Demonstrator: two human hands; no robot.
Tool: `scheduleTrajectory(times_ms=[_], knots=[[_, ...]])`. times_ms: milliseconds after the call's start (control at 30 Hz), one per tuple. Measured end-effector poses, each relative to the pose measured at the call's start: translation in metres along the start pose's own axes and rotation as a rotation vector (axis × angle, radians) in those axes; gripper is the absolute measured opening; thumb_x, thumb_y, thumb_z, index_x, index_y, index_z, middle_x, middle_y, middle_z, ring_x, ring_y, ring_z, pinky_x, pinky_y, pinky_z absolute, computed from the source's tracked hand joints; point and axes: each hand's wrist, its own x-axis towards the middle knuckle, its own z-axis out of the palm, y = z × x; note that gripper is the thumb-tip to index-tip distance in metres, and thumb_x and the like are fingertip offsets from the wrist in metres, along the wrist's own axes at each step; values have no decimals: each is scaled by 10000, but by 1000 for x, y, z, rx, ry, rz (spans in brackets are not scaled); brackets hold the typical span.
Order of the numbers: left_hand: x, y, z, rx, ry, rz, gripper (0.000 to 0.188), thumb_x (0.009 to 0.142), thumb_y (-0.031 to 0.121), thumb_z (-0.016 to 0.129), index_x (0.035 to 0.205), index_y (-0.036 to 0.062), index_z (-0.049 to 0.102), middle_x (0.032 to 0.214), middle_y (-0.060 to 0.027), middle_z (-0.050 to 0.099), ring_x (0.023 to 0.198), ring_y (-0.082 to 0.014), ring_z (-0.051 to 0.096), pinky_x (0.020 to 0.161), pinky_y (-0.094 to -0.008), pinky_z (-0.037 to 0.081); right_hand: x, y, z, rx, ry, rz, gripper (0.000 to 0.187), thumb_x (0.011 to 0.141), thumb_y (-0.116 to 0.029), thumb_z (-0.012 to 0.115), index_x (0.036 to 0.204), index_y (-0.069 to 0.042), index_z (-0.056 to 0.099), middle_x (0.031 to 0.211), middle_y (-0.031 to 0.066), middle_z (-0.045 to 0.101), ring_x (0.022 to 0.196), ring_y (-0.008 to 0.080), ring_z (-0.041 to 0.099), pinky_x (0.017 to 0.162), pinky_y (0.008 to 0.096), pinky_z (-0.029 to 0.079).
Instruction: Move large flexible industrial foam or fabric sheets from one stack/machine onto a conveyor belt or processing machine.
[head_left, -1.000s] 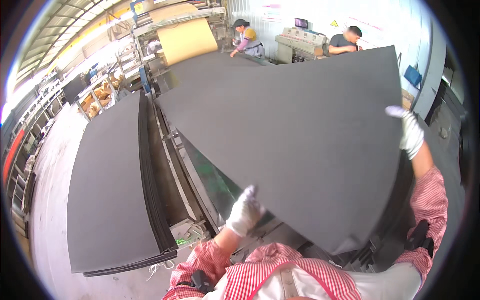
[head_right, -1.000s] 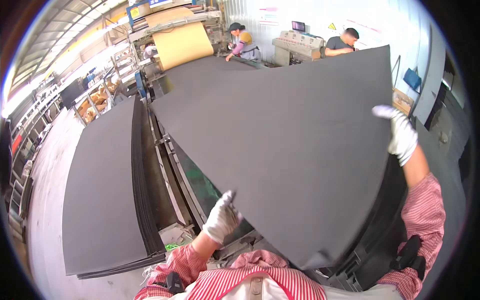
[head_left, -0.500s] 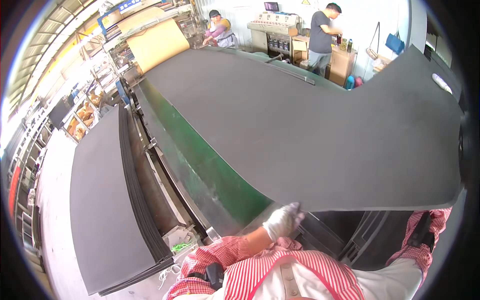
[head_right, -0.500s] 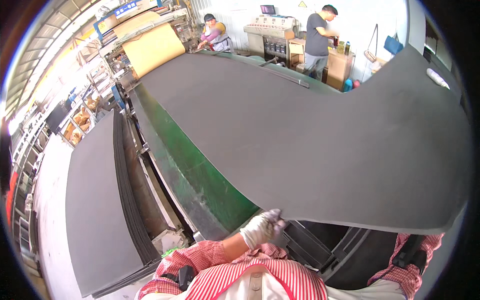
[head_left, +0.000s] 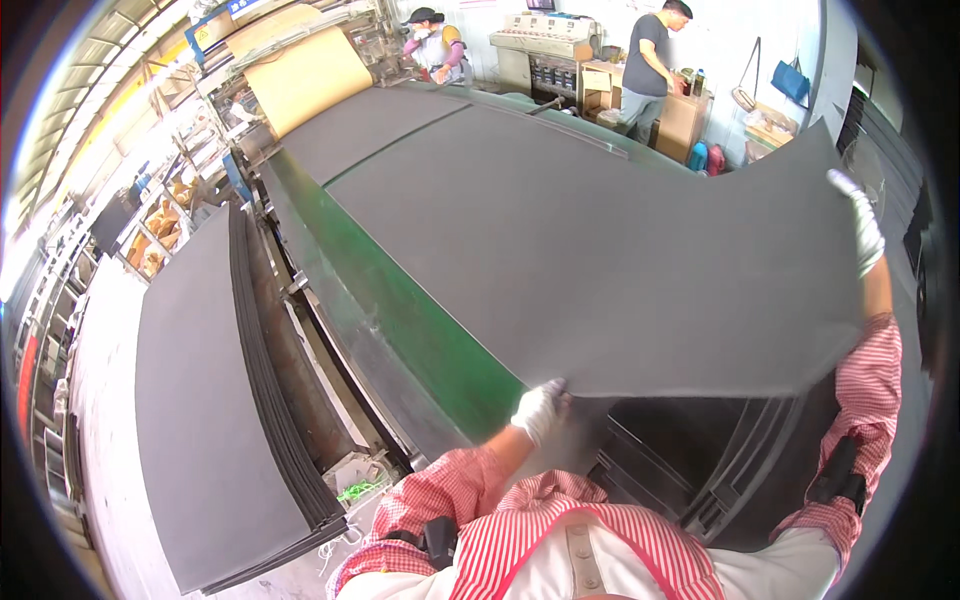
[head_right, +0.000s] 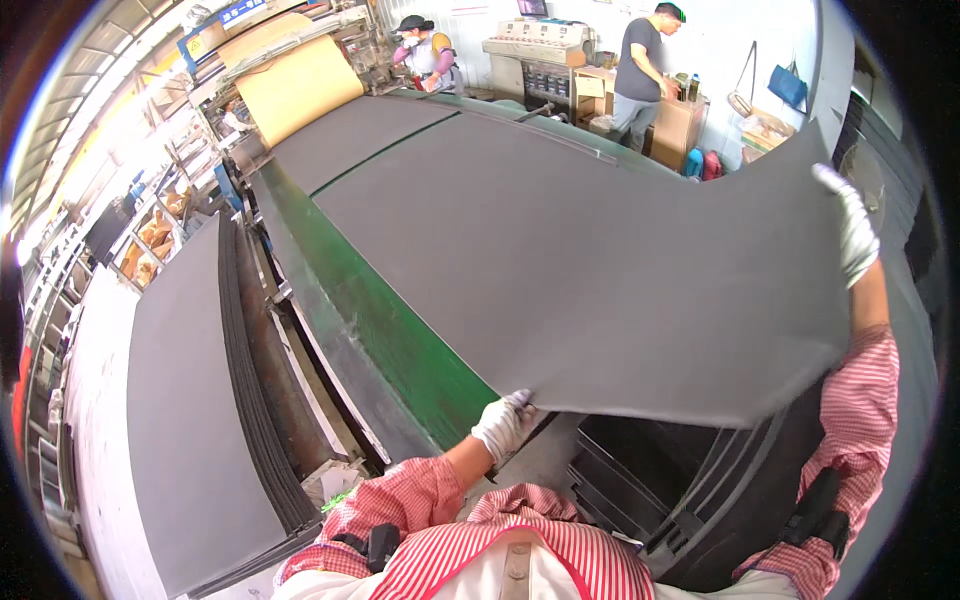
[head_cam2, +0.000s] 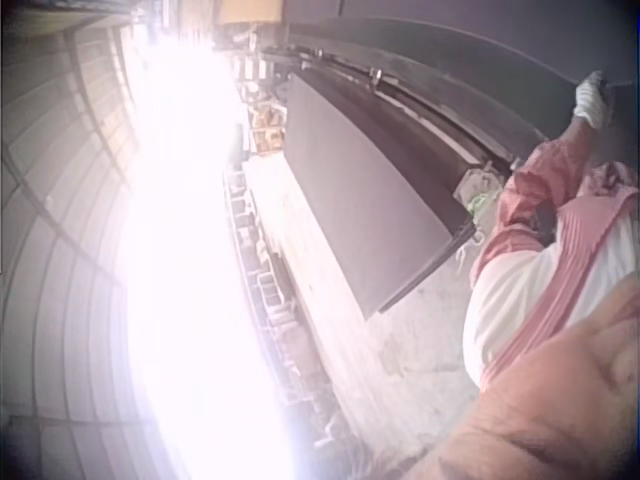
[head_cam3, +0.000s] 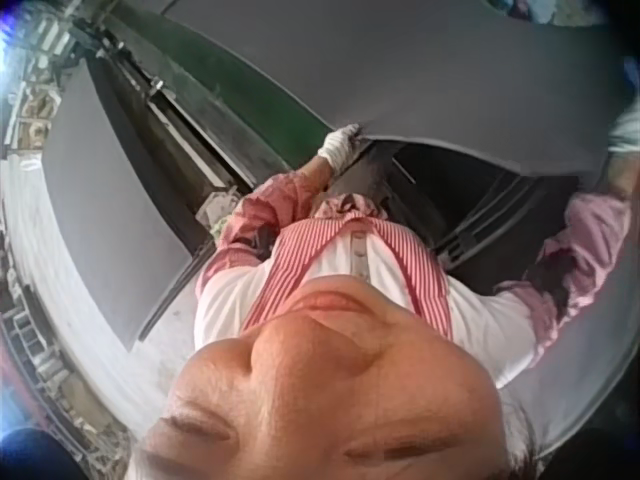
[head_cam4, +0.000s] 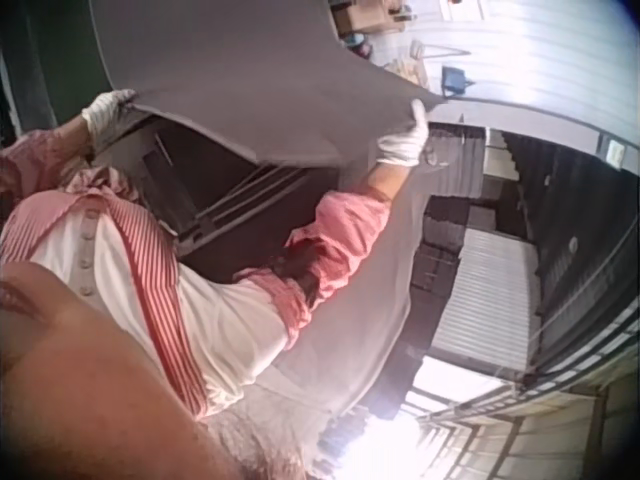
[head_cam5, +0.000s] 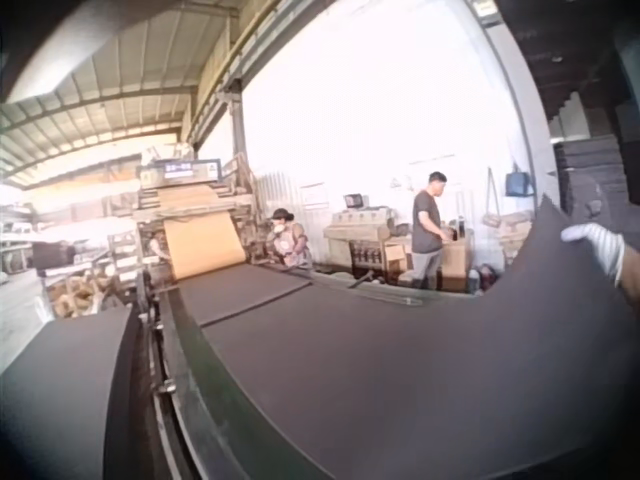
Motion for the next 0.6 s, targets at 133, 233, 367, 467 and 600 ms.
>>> scheduleTrajectory(times_ms=[133,233,367,467,600], knots=[[33,26,-58,32,-31,81,119,862,170,555,840,55,537,833,-77,584,742,-180,584,627,-303,492,37,47,5,-133,-102,330,692,749,-527,602,1217,-37,457,1097,108,575,952,259,566,868,431,418],[-23,60,-116,458,272,381,315,830,277,571,1042,55,503,1091,-142,540,978,-265,539,844,-375,438,50,69,38,-421,-231,478,758,762,-539,592,1248,16,420,1219,186,515,1082,326,522,927,432,387],[-93,114,-216,1432,1055,728,703,691,386,681,1238,19,434,1256,-196,462,1181,-345,411,1005,-414,306,28,57,-3,-1080,-67,-102,627,848,-407,555,1284,17,402,1165,195,555,1094,267,527,937,295,382],[-191,119,-349,1599,1759,387,842,663,496,684,1330,114,338,1379,-151,317,1275,-314,294,1037,-463,220,-37,7,123,-926,-403,-195,571,838,-323,589,1273,11,427,1118,177,581,1053,216,550,885,278,415],[-270,91,-437,1518,1660,156,875,704,489,655,1396,153,237,1455,-126,198,1318,-346,211,1058,-499,182,-88,14,252,-767,-1038,-114,504,847,-210,571,1294,-36,418,1152,153,564,999,155,574,831,228,445]])
